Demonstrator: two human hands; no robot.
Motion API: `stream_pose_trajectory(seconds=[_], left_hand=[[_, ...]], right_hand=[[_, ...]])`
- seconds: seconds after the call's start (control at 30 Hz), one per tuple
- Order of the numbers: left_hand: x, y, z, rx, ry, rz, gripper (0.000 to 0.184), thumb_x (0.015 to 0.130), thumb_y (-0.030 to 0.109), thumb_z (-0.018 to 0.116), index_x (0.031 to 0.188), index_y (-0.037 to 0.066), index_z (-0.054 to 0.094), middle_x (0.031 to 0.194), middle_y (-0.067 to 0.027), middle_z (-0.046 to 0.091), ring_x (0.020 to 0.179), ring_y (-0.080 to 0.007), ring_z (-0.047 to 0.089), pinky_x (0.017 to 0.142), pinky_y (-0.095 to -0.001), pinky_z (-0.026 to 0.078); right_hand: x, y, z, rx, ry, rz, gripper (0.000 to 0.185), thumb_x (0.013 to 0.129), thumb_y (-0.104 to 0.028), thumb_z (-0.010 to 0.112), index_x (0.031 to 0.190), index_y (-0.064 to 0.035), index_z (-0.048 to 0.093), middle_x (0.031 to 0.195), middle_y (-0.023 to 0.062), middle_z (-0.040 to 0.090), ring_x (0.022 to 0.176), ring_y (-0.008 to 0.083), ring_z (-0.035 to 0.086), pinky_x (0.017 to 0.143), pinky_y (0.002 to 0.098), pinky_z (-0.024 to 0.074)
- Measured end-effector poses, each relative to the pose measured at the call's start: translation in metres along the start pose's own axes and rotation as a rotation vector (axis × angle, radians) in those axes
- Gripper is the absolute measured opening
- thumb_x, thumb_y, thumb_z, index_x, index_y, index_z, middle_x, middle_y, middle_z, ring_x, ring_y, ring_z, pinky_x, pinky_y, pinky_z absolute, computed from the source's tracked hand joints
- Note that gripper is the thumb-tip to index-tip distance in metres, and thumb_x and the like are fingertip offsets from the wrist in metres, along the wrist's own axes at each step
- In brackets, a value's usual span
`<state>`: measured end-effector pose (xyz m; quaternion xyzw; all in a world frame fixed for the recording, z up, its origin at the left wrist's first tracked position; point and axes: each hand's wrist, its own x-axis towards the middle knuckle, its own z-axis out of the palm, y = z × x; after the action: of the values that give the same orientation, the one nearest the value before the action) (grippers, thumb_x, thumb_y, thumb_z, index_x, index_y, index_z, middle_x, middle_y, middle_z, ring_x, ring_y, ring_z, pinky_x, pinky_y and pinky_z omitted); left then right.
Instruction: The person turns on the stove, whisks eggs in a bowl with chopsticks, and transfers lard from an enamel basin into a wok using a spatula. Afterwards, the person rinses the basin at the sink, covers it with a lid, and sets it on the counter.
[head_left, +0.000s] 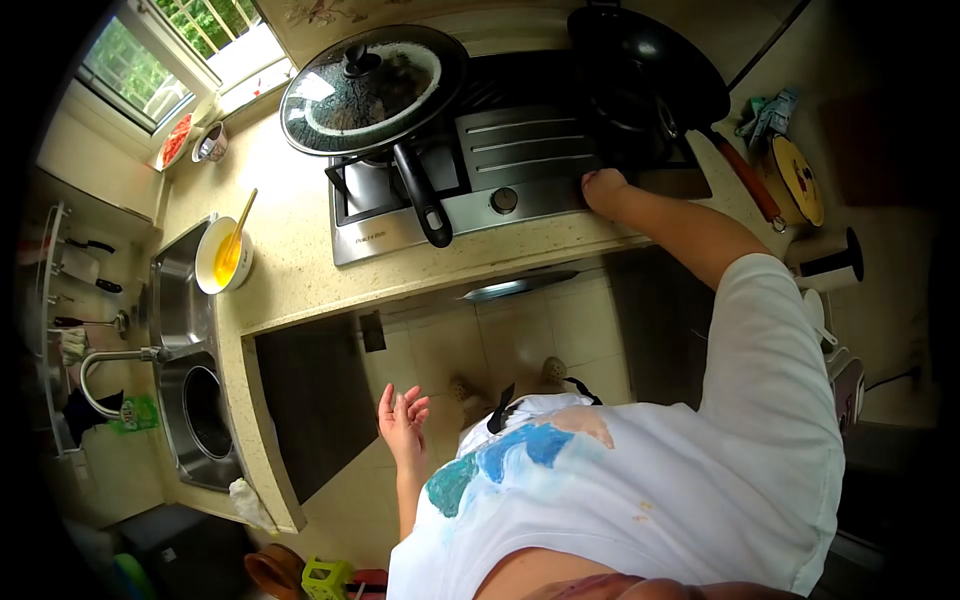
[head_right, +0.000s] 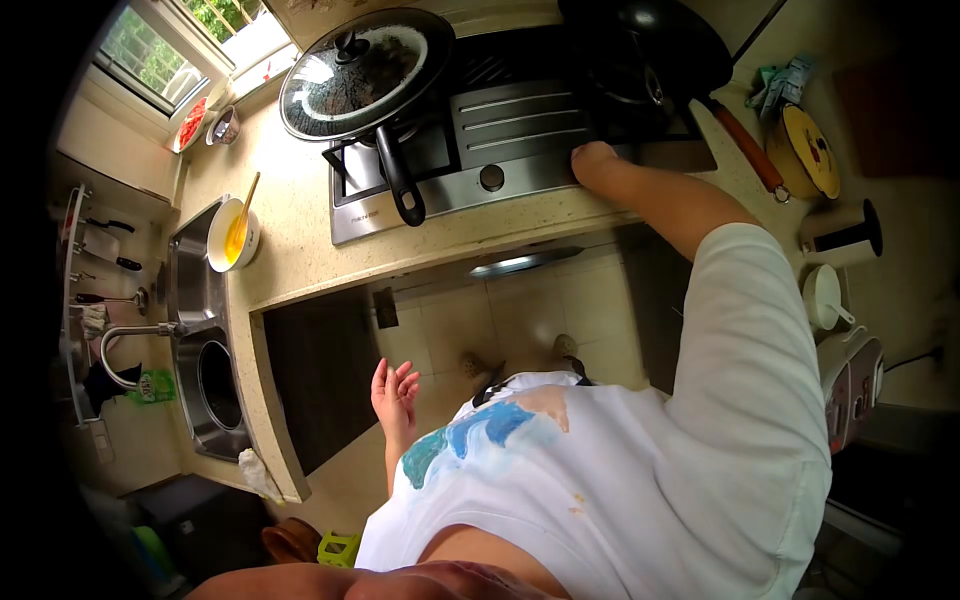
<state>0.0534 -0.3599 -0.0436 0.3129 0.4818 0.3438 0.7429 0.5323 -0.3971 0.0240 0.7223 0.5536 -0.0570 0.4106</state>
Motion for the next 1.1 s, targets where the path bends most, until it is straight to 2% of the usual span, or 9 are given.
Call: stream_pose_trajectory(seconds=[0.17, 0.27, 0.43, 0.87, 1.1], left_hand=[[-0.008, -0.013, 0.009, -0.001, -0.001, -0.001, 0.042, 0.086, 0.014, 0.047, 0.123, 0.004, 0.029, 0.094, -0.015, 0.057, 0.07, -0.0156, 0.059, 0.055, -0.0214, 0.048], [-0.011, -0.022, 0.007, 0.011, 0.007, -0.009, 0.042, 0.086, 0.015, 0.047, 0.123, 0.004, 0.029, 0.093, -0.0151, 0.057, 0.07, -0.0157, 0.059, 0.055, -0.0215, 0.048], [-0.009, -0.04, -0.007, 0.053, 0.043, -0.053, 0.041, 0.086, 0.016, 0.048, 0.121, 0.003, 0.03, 0.092, -0.0149, 0.057, 0.069, -0.0158, 0.059, 0.054, -0.0218, 0.046], [0.001, -0.07, -0.048, 0.195, 0.138, -0.234, 0.037, 0.085, 0.015, 0.048, 0.117, 0.003, 0.034, 0.086, -0.0139, 0.058, 0.062, -0.0176, 0.058, 0.05, -0.0251, 0.046], [0.014, -0.073, -0.074, 0.209, 0.148, -0.304, 0.036, 0.085, 0.016, 0.047, 0.117, 0.004, 0.034, 0.086, -0.013, 0.058, 0.063, -0.0178, 0.058, 0.05, -0.0257, 0.046]], right_hand=[[0.011, 0.0, 0.008, -0.045, -0.036, -0.004, 0.057, 0.069, -0.019, 0.062, 0.111, 0.0119, 0.039, 0.087, 0.0131, 0.061, 0.075, 0.0229, 0.06, 0.059, 0.0318, 0.0467], [0.018, 0.001, 0.016, -0.066, -0.035, -0.032, 0.051, 0.071, -0.016, 0.059, 0.11, 0.0115, 0.04, 0.087, 0.0134, 0.062, 0.076, 0.0232, 0.06, 0.059, 0.0316, 0.0468], [0.023, -0.003, 0.017, 0.039, -0.028, 0.051, 0.037, 0.076, -0.008, 0.048, 0.108, 0.0092, 0.043, 0.09, 0.0146, 0.061, 0.078, 0.025, 0.061, 0.054, 0.0354, 0.0484], [0.028, -0.005, 0.017, 0.05, -0.097, 0.086, 0.04, 0.076, -0.008, 0.05, 0.112, 0.0064, 0.044, 0.096, 0.0143, 0.06, 0.08, 0.0248, 0.061, 0.052, 0.0367, 0.049], [0.032, -0.002, 0.026, 0.086, -0.049, 0.062, 0.039, 0.076, -0.009, 0.048, 0.112, 0.0069, 0.043, 0.097, 0.0144, 0.06, 0.079, 0.0249, 0.061, 0.055, 0.0356, 0.0483]])
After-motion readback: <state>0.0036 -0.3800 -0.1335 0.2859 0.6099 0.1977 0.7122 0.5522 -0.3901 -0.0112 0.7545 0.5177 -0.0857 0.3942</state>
